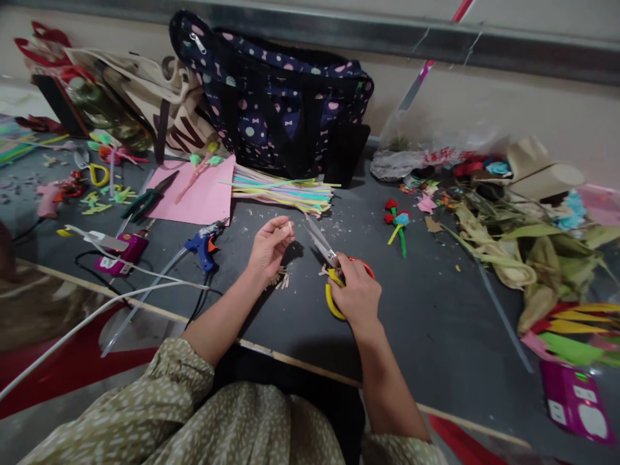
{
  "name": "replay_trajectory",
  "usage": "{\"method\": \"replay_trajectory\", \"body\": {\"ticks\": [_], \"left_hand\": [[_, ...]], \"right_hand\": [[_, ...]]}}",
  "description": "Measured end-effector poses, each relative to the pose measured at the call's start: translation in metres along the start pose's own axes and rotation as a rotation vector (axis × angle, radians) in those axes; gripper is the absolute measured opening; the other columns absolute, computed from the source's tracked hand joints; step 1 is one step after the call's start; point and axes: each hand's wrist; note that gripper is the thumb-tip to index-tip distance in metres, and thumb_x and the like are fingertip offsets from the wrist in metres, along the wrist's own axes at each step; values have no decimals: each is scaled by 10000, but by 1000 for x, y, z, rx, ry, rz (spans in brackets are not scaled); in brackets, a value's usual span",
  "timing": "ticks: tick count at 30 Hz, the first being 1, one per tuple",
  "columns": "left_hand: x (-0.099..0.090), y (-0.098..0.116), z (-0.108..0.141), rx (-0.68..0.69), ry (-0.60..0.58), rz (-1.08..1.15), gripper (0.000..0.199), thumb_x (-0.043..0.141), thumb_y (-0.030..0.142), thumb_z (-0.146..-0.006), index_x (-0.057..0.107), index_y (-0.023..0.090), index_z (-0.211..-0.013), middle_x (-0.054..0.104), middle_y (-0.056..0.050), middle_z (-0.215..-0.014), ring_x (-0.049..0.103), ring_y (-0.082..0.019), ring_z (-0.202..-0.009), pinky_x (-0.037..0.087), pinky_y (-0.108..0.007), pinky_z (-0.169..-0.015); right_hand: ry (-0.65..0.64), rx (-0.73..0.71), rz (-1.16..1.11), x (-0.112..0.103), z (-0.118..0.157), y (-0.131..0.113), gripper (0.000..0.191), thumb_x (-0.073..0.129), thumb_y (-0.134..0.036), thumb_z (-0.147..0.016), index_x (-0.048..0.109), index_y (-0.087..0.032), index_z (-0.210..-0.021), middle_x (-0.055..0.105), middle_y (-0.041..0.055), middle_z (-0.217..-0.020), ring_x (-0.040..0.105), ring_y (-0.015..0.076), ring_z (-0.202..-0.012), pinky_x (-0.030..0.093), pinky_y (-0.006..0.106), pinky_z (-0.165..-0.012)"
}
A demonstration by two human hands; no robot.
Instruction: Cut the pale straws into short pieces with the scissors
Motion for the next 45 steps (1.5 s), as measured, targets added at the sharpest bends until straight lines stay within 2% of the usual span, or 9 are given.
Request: {"method": "replay_trajectory", "body": {"ticks": [5,12,18,22,25,30,35,40,45], "left_hand": [[-1,0,-1,75,-5,-72,269,782,189,-643,700,192,-900,717,-24,-895,637,-76,-700,498,-208,-686],[-4,9,-4,301,51,-198,214,759,200,-663,704,198,-870,712,-36,-884,646,-123,-807,479,-217,-655],[-7,19,-6,396,72,-349,181,744,244,-666,700,186,-832,702,-34,-829,622,-125,-745,473,-233,-637],[-15,25,10,363,42,-507,211,754,274,-647,696,176,-825,697,-30,-797,599,-118,-676,472,-249,-638],[-32,23,30,364,45,-663,214,738,280,-659,694,175,-840,695,-25,-791,599,-122,-673,477,-259,-665],[-62,20,62,422,57,-964,179,659,270,-724,713,196,-878,712,-27,-832,601,-134,-684,463,-268,-682],[-74,27,77,537,86,-1109,177,613,278,-771,734,228,-889,722,-33,-878,595,-157,-759,416,-263,-682],[-72,31,86,617,254,-989,162,644,286,-742,720,199,-857,694,-31,-833,570,-148,-729,405,-250,-678],[-47,37,96,648,232,-972,148,664,341,-739,665,197,-707,625,-6,-687,531,-152,-711,410,-260,-720]], "right_hand": [[29,21,-9,2,0,3,372,586,-319,-791,594,-247,-1156,663,16,-919,613,148,-810,409,229,-632],[64,101,-28,5,-2,12,374,564,-326,-790,580,-243,-1155,645,22,-896,594,154,-788,430,240,-653],[71,118,-24,7,-6,16,368,568,-324,-770,594,-245,-1128,634,14,-865,591,156,-798,414,242,-636],[85,135,-16,5,-9,20,398,554,-302,-759,591,-238,-1150,633,26,-879,584,162,-788,407,256,-637],[80,135,-31,5,-10,23,376,550,-291,-753,602,-246,-1122,629,24,-887,579,159,-777,401,258,-639],[104,128,-41,6,-10,25,335,552,-287,-745,612,-254,-1073,609,9,-847,569,156,-765,384,252,-625],[152,112,-53,5,-11,27,325,544,-299,-738,626,-241,-1048,595,9,-812,549,156,-722,360,253,-603],[205,131,-52,6,-15,32,319,530,-306,-736,625,-224,-1029,570,9,-779,517,151,-700,328,255,-593],[221,148,-68,11,-19,38,322,501,-302,-741,617,-221,-1030,559,2,-769,486,144,-691,313,257,-597]]}}
Point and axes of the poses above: each hand's wrist, its own z-axis away from the middle knuckle, its own x-axis out of the palm, y = z × x
